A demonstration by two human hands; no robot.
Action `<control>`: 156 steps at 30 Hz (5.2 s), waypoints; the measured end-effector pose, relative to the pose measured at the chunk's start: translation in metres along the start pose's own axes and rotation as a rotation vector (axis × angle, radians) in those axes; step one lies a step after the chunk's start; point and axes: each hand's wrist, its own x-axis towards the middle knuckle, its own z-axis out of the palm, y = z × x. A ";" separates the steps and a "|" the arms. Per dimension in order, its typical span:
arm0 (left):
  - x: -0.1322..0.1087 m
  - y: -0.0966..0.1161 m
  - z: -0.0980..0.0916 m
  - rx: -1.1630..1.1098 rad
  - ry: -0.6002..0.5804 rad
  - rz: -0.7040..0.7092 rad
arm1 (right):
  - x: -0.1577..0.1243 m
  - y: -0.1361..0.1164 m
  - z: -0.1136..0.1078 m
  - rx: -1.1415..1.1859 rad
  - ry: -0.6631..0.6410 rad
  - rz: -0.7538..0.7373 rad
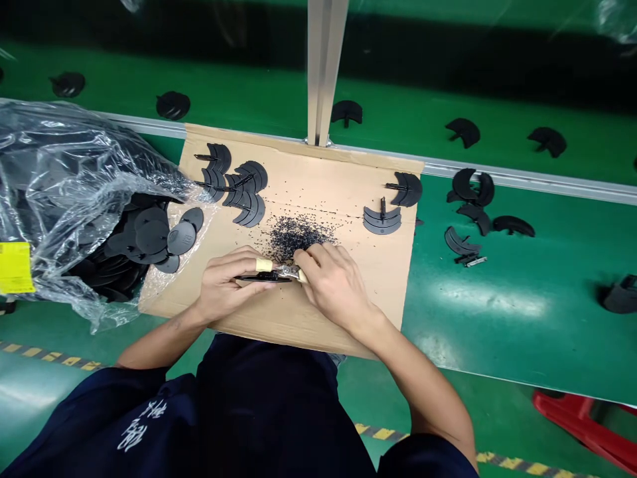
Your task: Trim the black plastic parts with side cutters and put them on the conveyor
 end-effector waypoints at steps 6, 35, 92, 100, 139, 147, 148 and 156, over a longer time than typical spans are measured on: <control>0.000 -0.006 0.004 -0.028 0.014 0.009 | 0.004 0.003 -0.004 -0.133 -0.060 -0.012; 0.021 -0.023 0.012 0.122 -0.097 0.164 | -0.006 0.009 -0.006 0.075 0.148 0.027; 0.021 -0.015 -0.001 0.229 -0.269 0.100 | -0.006 0.025 -0.011 -0.310 -0.073 0.100; 0.108 -0.075 -0.046 0.400 -0.265 -0.129 | -0.030 0.058 0.025 0.000 0.089 0.240; 0.285 -0.181 0.033 0.710 -0.290 -0.306 | -0.041 0.070 0.027 0.081 0.225 0.208; 0.266 -0.149 -0.019 0.485 -0.008 -0.386 | -0.034 0.074 0.022 0.142 0.304 0.193; 0.259 -0.140 -0.029 0.462 0.020 -0.383 | -0.033 0.073 0.020 0.175 0.314 0.202; 0.118 -0.039 -0.066 0.155 -0.281 -0.146 | -0.005 0.021 0.007 0.578 0.260 0.310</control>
